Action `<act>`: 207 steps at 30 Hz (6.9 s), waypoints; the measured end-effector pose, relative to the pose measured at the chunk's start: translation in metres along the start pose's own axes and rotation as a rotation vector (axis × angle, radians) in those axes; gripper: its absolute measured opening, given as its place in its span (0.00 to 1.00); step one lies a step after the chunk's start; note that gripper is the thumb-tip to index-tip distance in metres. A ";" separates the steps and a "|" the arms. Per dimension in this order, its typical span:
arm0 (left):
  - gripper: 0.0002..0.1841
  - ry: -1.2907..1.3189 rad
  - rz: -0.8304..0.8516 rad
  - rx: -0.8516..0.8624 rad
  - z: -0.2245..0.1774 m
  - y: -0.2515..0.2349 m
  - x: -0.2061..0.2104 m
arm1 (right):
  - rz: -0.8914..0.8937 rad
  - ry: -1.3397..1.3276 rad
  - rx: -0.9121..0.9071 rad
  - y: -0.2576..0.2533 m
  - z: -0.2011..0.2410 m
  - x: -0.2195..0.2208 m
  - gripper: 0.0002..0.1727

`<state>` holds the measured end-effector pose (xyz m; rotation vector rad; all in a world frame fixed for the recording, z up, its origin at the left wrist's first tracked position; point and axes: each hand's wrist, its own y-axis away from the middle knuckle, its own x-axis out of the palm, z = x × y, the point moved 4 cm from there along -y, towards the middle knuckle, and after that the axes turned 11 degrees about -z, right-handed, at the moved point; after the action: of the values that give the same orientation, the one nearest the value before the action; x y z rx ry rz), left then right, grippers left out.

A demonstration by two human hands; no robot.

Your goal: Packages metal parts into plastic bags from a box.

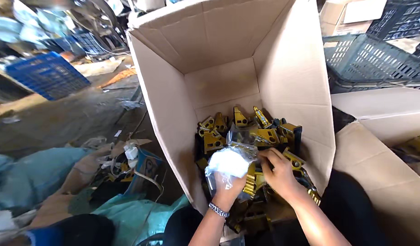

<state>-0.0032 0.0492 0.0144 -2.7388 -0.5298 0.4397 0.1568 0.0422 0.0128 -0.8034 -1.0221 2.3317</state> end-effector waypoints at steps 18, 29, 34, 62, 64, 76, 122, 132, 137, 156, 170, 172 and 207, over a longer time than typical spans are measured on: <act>0.32 -0.049 0.321 -0.010 0.013 -0.003 -0.011 | 0.031 -0.841 1.067 0.012 -0.035 -0.040 0.28; 0.12 0.167 0.235 -0.292 0.021 -0.040 0.001 | 0.506 -0.567 0.997 0.021 -0.019 -0.028 0.17; 0.21 0.425 0.550 -0.445 -0.011 0.005 0.013 | 0.440 -0.360 0.470 0.009 0.004 -0.008 0.24; 0.23 -0.142 0.025 0.394 0.003 -0.020 -0.017 | 0.355 -0.649 0.463 -0.032 -0.013 -0.066 0.40; 0.30 -0.062 0.080 0.265 0.003 -0.013 -0.015 | 0.595 -0.470 0.394 -0.028 -0.001 -0.053 0.37; 0.14 0.425 0.079 -0.538 -0.005 -0.018 -0.003 | 0.631 0.171 0.255 0.008 0.007 0.035 0.24; 0.29 0.254 0.441 -0.273 -0.001 0.009 0.011 | 0.460 -0.623 0.856 0.014 -0.015 -0.009 0.08; 0.19 0.423 0.564 -0.366 -0.004 -0.002 0.006 | 0.523 -0.608 0.785 0.019 -0.004 -0.009 0.18; 0.18 0.224 0.257 -0.124 0.009 -0.033 -0.021 | 0.405 -0.491 0.722 -0.024 -0.019 -0.015 0.18; 0.31 -0.001 0.095 0.146 0.032 -0.035 -0.020 | 0.096 -0.518 0.761 -0.019 -0.027 -0.053 0.39; 0.29 0.006 0.152 0.016 0.019 -0.009 -0.006 | 0.649 -0.054 0.616 0.009 -0.009 0.060 0.45; 0.41 -0.102 0.131 0.105 0.019 -0.011 -0.005 | 0.610 -0.232 0.801 0.005 -0.013 0.058 0.51; 0.20 0.253 0.625 -0.394 0.003 0.004 -0.003 | 0.460 -0.525 0.699 0.037 0.005 0.004 0.22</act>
<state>-0.0059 0.0445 0.0112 -3.2429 0.3619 0.1199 0.1440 0.0191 -0.0136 -0.1473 -0.1155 3.0899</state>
